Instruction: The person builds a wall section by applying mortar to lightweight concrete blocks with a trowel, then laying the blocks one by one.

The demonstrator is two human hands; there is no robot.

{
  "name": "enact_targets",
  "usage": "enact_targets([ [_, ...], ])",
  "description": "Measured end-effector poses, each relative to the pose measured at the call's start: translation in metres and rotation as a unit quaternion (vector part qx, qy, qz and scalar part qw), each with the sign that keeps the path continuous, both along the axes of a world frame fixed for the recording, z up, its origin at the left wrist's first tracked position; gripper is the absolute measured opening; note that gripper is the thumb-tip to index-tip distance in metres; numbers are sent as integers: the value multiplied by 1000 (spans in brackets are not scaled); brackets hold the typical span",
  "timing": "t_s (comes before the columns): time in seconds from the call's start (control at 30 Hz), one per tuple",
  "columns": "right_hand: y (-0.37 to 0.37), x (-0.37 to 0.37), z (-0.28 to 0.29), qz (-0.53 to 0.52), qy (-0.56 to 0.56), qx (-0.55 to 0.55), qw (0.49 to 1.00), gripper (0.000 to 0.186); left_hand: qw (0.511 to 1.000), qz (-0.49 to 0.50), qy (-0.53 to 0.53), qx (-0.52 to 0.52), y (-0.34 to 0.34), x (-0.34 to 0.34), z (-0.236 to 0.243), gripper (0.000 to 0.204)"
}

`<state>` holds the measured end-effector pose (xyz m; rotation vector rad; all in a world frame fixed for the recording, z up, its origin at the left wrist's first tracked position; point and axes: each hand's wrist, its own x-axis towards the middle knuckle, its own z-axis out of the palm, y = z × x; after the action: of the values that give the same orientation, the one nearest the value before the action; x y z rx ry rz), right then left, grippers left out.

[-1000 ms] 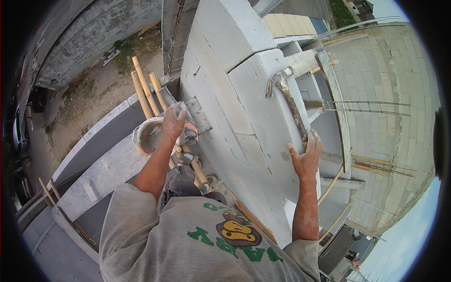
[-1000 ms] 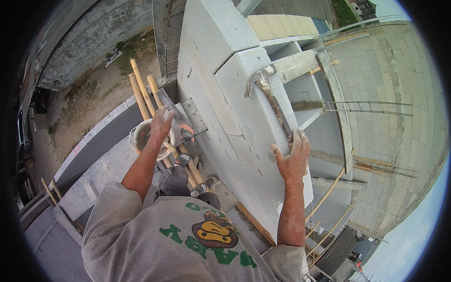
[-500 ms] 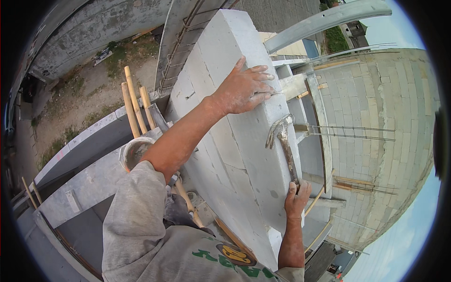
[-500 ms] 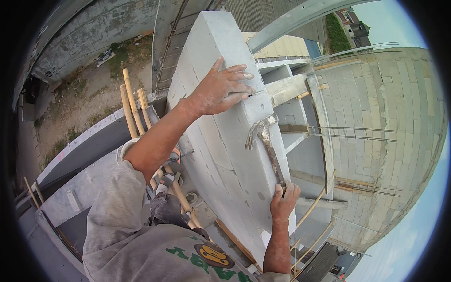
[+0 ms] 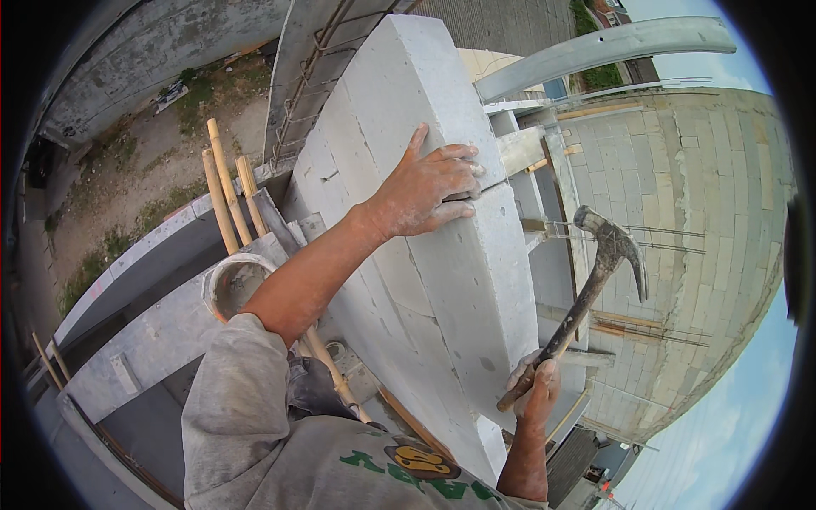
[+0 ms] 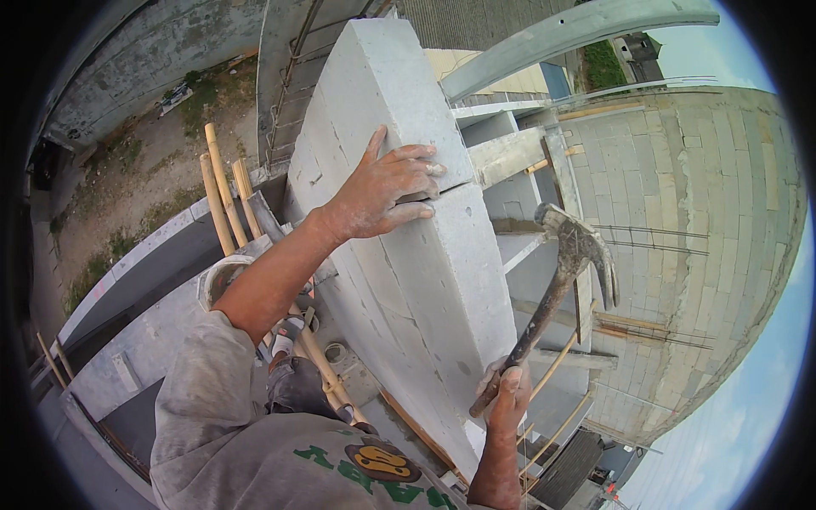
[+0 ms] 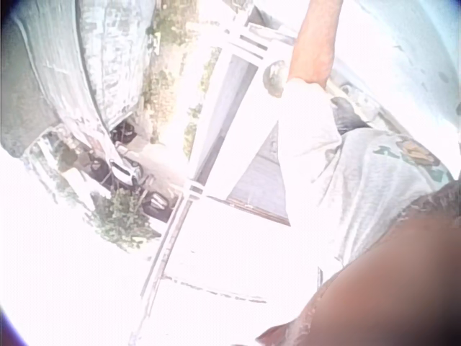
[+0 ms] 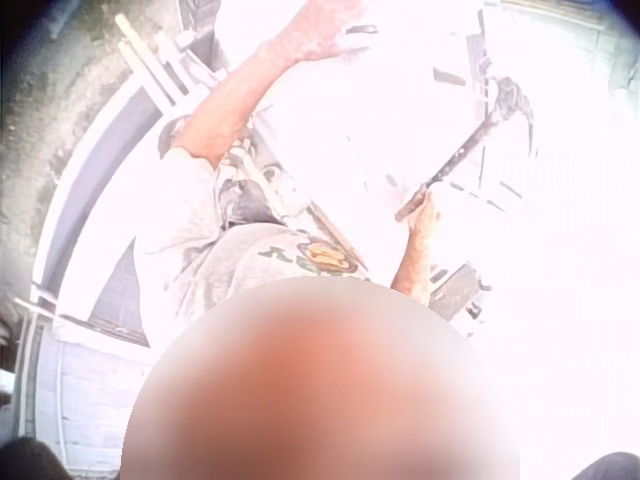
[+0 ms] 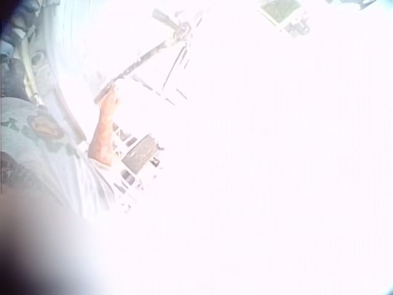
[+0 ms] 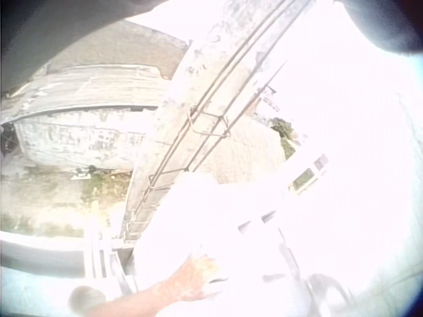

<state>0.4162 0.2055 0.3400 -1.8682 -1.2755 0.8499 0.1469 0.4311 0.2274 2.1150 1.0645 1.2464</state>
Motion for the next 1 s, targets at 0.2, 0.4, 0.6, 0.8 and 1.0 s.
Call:
enact_targets([
  [0.2,-11,-11,-19,-23,35,-147,988,48,1000,-3,6,4,-4,2,2,14],
  [0.4,-14,-12,-23,-22,48,-120,991,45,999,6,49,18,0,2,1,12],
  [0.6,-27,-21,-22,-56,94,-1,994,49,996,34,77,39,-2,4,4,11],
  [0.8,-35,-13,-31,-57,34,-128,990,49,992,39,109,43,-5,2,8,13],
  [1.0,-41,-22,-27,-83,101,-95,987,47,990,37,129,40,-3,3,8,15],
])
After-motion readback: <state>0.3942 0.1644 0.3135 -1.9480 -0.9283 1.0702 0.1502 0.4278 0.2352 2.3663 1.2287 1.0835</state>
